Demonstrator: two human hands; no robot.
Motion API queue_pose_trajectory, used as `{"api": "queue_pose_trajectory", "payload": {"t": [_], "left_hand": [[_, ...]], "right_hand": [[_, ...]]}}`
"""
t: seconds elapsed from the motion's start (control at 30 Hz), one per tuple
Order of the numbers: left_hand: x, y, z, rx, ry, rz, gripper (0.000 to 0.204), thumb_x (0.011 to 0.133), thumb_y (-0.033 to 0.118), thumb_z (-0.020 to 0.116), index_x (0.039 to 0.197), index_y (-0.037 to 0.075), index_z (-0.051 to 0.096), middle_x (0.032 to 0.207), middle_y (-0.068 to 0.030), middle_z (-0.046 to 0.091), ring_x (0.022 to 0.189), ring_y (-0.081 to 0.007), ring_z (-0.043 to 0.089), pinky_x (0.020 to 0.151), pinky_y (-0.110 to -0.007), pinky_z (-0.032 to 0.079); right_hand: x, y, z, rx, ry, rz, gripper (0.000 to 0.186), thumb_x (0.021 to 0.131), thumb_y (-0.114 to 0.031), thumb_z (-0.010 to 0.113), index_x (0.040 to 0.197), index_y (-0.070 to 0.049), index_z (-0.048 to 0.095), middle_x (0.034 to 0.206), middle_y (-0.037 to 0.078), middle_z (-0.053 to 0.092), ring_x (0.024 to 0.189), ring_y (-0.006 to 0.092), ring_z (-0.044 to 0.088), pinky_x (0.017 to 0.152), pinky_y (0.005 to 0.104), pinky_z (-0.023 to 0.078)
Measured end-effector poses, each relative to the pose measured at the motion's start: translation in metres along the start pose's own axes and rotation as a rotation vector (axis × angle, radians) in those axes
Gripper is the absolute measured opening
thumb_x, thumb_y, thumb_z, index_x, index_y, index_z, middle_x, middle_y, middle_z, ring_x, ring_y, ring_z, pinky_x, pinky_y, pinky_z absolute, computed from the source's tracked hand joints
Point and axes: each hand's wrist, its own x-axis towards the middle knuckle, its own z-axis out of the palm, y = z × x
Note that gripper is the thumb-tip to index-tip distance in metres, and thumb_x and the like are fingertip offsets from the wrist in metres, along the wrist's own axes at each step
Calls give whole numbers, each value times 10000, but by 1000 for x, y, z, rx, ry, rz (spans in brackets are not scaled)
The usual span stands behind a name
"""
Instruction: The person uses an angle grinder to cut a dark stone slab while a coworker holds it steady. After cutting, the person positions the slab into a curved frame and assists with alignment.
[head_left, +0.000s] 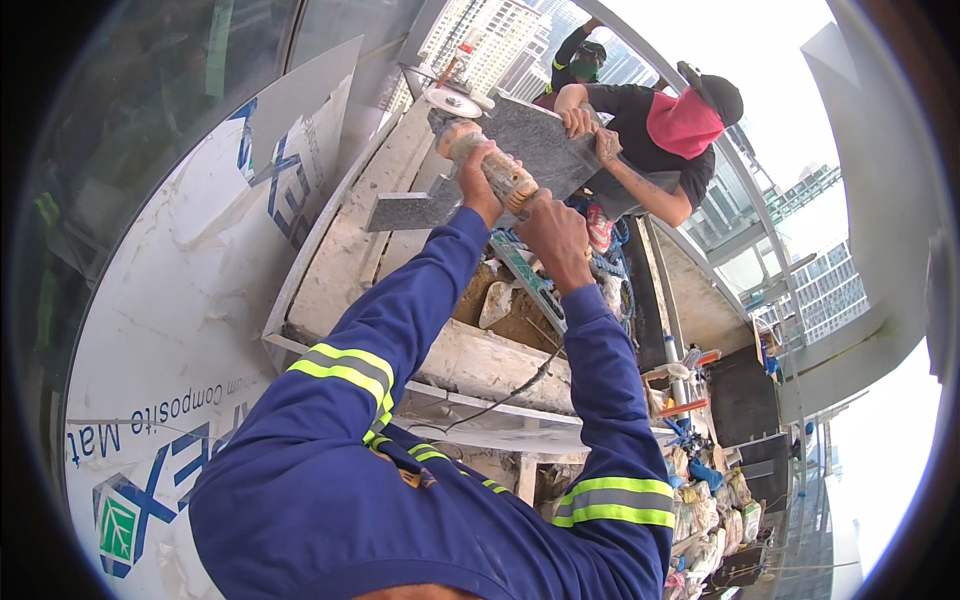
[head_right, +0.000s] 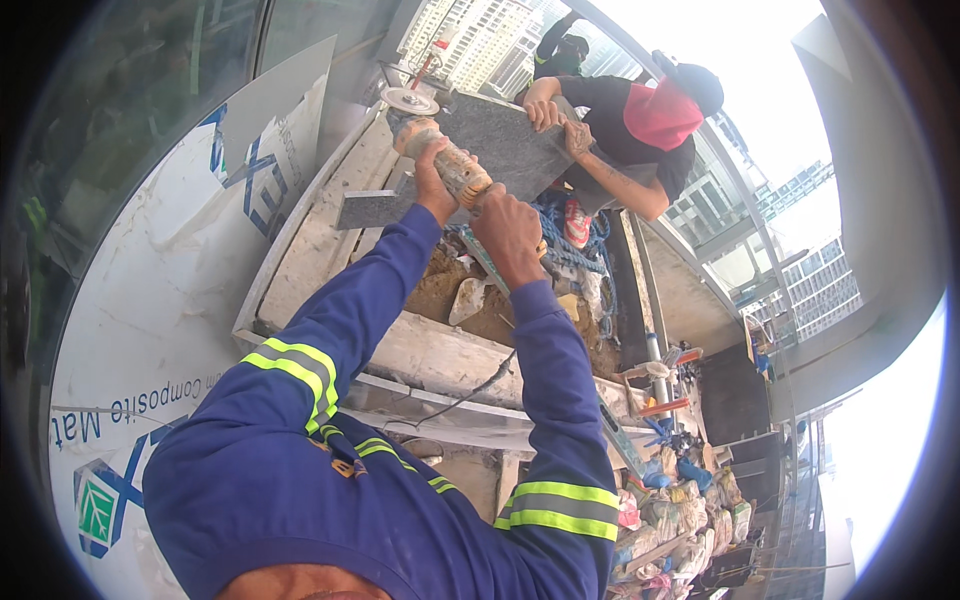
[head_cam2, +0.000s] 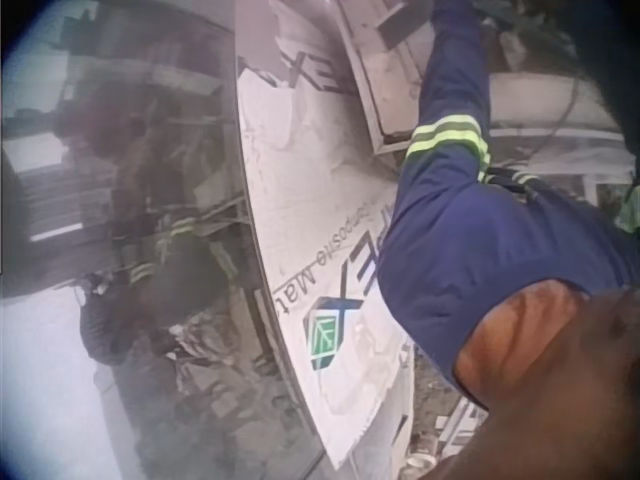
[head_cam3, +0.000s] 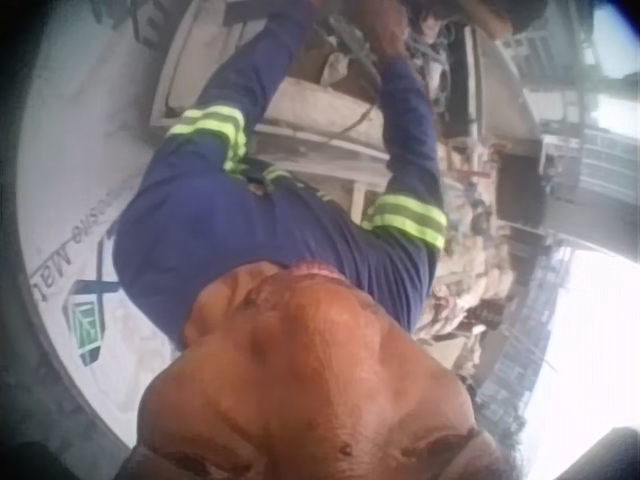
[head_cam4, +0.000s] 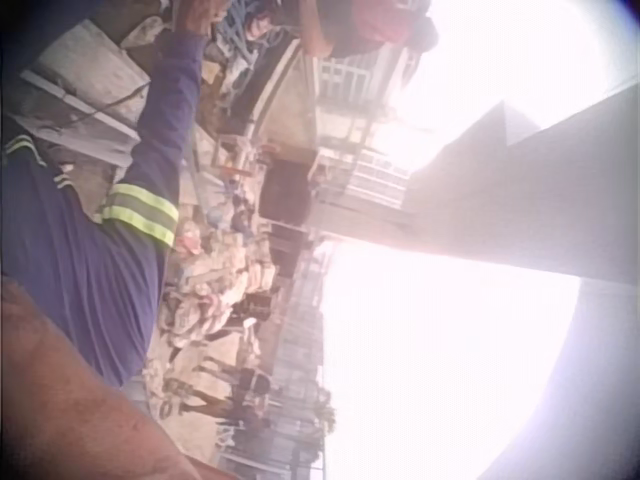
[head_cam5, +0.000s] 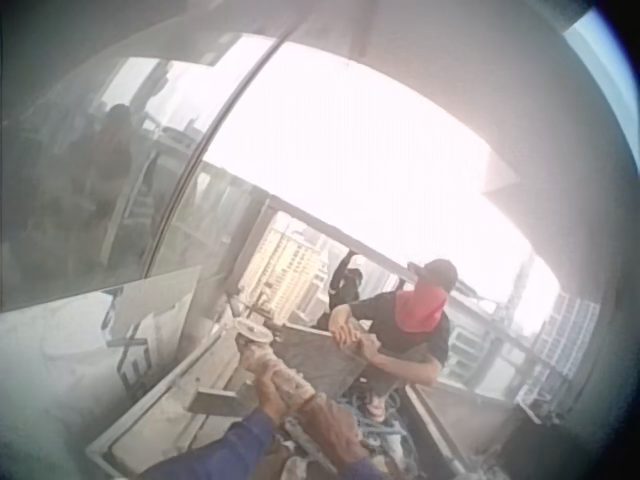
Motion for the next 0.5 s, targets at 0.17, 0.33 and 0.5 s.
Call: {"api": "queue_pose_trajectory", "payload": {"t": [0.17,0.33,0.5], "left_hand": [[0,-10,2,-66,21,0,426,807,310,725,1116,116,505,921,-133,587,820,-298,627,792,-470,564],[4,-10,-1,-70,4,10,440,804,318,725,1116,102,502,923,-131,587,820,-290,627,796,-462,566],[4,-19,-3,-90,14,-1,425,805,320,720,1094,100,501,920,-129,594,821,-289,631,775,-457,569]], "right_hand": [[7,10,3,-57,-18,-25,350,806,-255,719,979,32,617,826,233,729,779,370,743,704,442,592],[11,5,1,-68,-27,-18,289,804,-212,717,943,19,611,831,225,732,766,363,746,688,430,595],[11,11,-2,-117,-61,-3,302,806,-215,725,967,12,607,833,216,736,771,351,750,679,415,599]]}}
